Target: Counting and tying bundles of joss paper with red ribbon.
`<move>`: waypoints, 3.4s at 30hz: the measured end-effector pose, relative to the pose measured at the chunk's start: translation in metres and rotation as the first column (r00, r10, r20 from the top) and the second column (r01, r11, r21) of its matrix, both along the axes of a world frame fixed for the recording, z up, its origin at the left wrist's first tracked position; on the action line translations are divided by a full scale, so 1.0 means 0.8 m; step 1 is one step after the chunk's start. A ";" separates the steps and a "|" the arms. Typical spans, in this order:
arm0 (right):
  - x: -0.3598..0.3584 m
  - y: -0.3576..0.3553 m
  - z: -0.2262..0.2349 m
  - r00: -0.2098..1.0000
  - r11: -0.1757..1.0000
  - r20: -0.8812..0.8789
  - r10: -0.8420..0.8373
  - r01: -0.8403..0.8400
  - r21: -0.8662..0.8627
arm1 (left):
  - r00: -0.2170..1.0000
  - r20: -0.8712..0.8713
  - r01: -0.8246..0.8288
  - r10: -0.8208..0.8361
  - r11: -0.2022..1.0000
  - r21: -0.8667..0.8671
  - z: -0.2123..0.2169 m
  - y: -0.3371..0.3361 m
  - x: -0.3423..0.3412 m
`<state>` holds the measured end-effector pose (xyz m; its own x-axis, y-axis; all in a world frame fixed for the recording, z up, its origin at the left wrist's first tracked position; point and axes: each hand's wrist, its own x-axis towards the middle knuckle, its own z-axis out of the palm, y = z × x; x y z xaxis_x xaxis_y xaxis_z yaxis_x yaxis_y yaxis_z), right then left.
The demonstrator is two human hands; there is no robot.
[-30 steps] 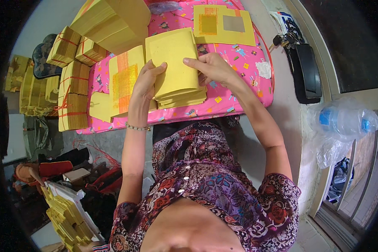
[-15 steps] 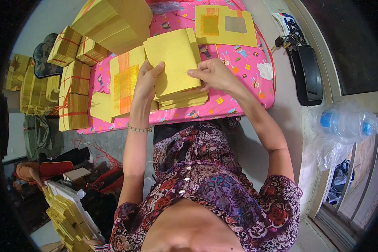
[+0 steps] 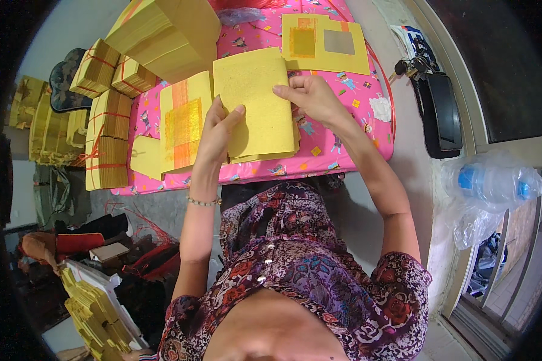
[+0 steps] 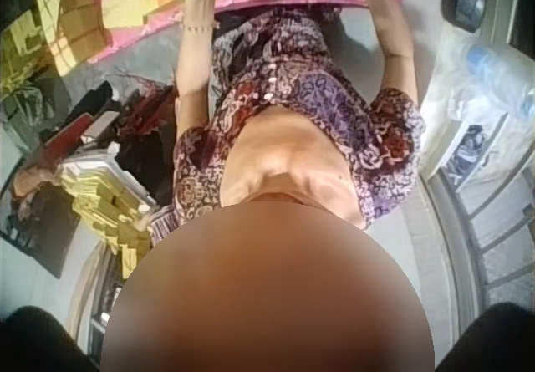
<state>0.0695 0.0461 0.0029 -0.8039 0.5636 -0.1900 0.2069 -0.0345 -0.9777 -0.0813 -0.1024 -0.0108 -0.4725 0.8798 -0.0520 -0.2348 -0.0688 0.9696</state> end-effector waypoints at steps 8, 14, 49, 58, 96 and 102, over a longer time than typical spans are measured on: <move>0.004 0.001 -0.008 0.996 0.998 0.059 0.065 -0.065 -0.016 | 0.995 0.090 -0.032 0.033 0.999 -0.014 0.001 -0.004 -0.002; 0.011 0.010 0.008 1.000 1.000 0.016 0.003 -0.003 -0.030 | 0.997 -0.035 0.073 -0.072 0.997 0.032 -0.001 -0.003 0.000; 0.132 0.061 -0.145 0.727 0.474 0.200 -0.657 0.192 0.859 | 0.466 -0.884 -0.073 -0.025 0.995 -0.067 -0.015 -0.054 0.010; 0.091 0.020 -0.065 0.918 0.351 -0.034 -0.395 0.186 0.918 | 0.303 -0.952 -0.067 -0.046 0.995 -0.069 -0.025 -0.048 0.008; 0.033 -0.017 -0.025 0.996 0.728 -0.020 0.089 -0.051 0.684 | 0.365 -0.930 -0.057 -0.026 0.997 -0.050 -0.025 -0.035 -0.001; 0.040 -0.017 -0.035 0.986 0.722 -0.086 0.141 -0.043 0.691 | 0.406 -0.913 -0.071 -0.039 0.995 -0.074 -0.024 -0.034 0.000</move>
<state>0.1018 0.0323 -0.0252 -0.8473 0.4223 0.3220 0.0496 0.6666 -0.7438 -0.0811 -0.1296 -0.0301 -0.3017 0.8885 0.3457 0.7931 0.0326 0.6082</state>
